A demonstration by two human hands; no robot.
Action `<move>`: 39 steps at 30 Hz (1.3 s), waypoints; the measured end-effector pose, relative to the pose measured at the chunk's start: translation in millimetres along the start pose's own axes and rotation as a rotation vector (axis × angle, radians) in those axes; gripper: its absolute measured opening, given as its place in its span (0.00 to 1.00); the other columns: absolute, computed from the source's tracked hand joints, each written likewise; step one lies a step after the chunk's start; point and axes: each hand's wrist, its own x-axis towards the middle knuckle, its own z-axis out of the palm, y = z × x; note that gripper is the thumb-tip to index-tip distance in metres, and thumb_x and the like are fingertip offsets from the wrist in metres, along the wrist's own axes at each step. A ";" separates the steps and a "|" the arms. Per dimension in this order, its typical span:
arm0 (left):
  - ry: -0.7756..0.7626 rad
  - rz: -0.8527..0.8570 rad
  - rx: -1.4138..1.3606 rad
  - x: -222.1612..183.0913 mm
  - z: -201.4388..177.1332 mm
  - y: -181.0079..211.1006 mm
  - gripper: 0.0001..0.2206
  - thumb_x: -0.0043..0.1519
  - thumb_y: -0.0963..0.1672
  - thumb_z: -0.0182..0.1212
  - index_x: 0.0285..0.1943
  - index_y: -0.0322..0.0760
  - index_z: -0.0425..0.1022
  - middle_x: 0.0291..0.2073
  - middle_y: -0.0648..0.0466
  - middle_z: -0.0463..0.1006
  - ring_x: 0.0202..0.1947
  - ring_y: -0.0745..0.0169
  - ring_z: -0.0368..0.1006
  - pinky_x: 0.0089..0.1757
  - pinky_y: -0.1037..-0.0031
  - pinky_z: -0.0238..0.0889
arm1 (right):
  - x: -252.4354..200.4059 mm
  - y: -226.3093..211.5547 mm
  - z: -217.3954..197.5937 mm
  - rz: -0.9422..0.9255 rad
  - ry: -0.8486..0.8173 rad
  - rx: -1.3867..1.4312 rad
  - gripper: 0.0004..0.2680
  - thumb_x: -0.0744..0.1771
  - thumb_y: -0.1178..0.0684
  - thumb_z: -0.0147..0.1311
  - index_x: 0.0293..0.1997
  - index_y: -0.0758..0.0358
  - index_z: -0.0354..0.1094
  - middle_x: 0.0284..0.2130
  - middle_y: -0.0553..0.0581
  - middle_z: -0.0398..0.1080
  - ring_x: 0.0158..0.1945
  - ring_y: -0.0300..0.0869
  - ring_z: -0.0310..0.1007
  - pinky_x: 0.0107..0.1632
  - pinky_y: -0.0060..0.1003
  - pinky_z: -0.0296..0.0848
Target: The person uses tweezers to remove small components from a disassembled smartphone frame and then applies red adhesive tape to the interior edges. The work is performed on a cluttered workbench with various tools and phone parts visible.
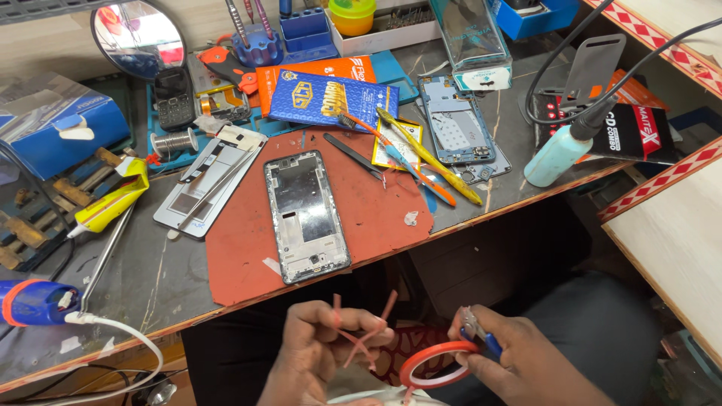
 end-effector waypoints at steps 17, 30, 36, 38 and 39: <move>-0.122 -0.088 0.210 46.6 47.5 10.8 0.43 0.47 0.53 0.80 0.63 0.33 0.52 0.56 0.39 0.68 0.49 0.69 0.70 0.51 0.72 0.75 | -1.3 -1.5 -5.4 -0.269 -0.091 -0.039 0.09 0.61 0.58 0.64 0.40 0.61 0.69 0.29 0.56 0.78 0.34 0.46 0.80 0.39 0.38 0.75; -0.235 0.067 0.591 40.3 19.0 1.2 0.42 0.47 0.52 0.83 0.59 0.36 0.52 0.67 0.38 0.68 0.48 0.64 0.76 0.50 0.71 0.72 | -2.4 -8.2 -13.4 -0.161 -0.033 -0.019 0.10 0.60 0.56 0.66 0.41 0.59 0.71 0.25 0.55 0.77 0.30 0.43 0.76 0.36 0.37 0.72; -0.152 -0.034 0.568 35.4 12.7 -32.1 0.39 0.47 0.53 0.82 0.56 0.38 0.54 0.61 0.43 0.71 0.33 0.72 0.70 0.39 0.76 0.72 | 34.0 30.3 -47.2 0.025 0.101 0.044 0.09 0.61 0.57 0.67 0.39 0.65 0.71 0.26 0.54 0.72 0.31 0.37 0.67 0.37 0.39 0.72; -0.146 -0.038 0.494 32.4 10.3 -49.5 0.37 0.49 0.52 0.82 0.54 0.38 0.54 0.60 0.42 0.71 0.33 0.72 0.69 0.40 0.77 0.71 | 66.2 53.3 -58.7 0.125 0.076 0.104 0.09 0.61 0.59 0.67 0.41 0.68 0.75 0.30 0.56 0.77 0.34 0.38 0.72 0.41 0.38 0.72; -0.146 -0.058 0.437 31.6 9.2 -58.3 0.36 0.50 0.51 0.82 0.53 0.38 0.54 0.60 0.41 0.70 0.34 0.72 0.70 0.40 0.76 0.71 | 85.3 65.9 -66.2 0.191 0.050 0.153 0.11 0.59 0.61 0.67 0.43 0.69 0.79 0.33 0.57 0.82 0.36 0.39 0.77 0.44 0.36 0.73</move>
